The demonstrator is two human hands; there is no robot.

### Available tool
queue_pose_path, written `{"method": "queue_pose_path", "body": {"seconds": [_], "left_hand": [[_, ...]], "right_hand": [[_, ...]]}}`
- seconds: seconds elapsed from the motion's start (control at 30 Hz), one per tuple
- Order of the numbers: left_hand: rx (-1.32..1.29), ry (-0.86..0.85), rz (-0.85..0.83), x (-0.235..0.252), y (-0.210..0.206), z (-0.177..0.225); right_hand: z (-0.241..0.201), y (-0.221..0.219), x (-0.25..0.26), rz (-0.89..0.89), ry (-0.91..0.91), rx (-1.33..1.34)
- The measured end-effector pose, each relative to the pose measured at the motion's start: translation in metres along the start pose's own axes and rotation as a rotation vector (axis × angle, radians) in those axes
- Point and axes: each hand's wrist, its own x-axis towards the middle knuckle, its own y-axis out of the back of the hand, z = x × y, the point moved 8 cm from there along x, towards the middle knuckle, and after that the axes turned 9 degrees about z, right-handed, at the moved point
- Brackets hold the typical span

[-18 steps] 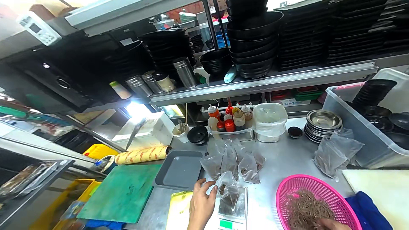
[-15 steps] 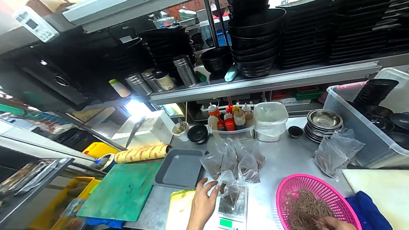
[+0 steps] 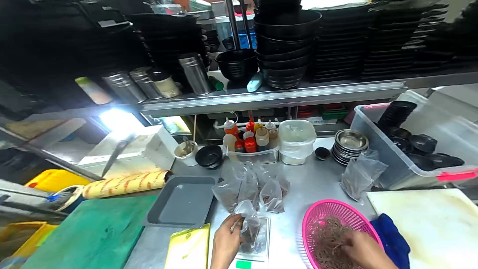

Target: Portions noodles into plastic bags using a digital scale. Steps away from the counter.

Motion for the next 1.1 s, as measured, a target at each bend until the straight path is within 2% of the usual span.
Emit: {"method": "queue_pose_path", "body": {"seconds": [0.1, 0.2, 0.33, 0.5, 0.63, 0.73, 0.87, 0.97, 1.1], "left_hand": [[0.009, 0.012, -0.013, -0.008, -0.003, 0.011], [-0.047, 0.006, -0.003, -0.023, 0.005, 0.028], [-0.123, -0.061, 0.016, -0.041, 0.019, 0.039], [-0.054, -0.019, -0.014, -0.036, 0.013, 0.007], [-0.06, -0.07, -0.016, -0.031, 0.012, 0.009], [-0.115, -0.06, -0.021, -0.032, 0.011, 0.019], [-0.203, -0.059, -0.047, -0.038, 0.008, 0.033], [-0.227, -0.054, -0.056, -0.036, 0.008, 0.031], [-0.216, -0.049, -0.065, -0.033, 0.007, 0.029]], "right_hand": [[-0.007, -0.062, 0.003, -0.133, -0.097, -0.224], [-0.019, -0.077, -0.004, -0.068, -0.058, -0.32], [-0.047, -0.012, -0.02, 0.031, 0.018, -0.292], [-0.061, 0.072, -0.024, 0.135, 0.214, -0.146], [-0.066, 0.124, -0.025, 0.287, 0.33, -0.127], [-0.07, 0.151, -0.024, 0.292, 0.31, -0.045], [-0.089, 0.177, -0.022, 0.207, 0.25, 0.184], [-0.125, 0.198, -0.021, 0.177, 0.319, 0.342], [-0.196, 0.229, -0.025, 0.135, 0.496, 0.478]]}}
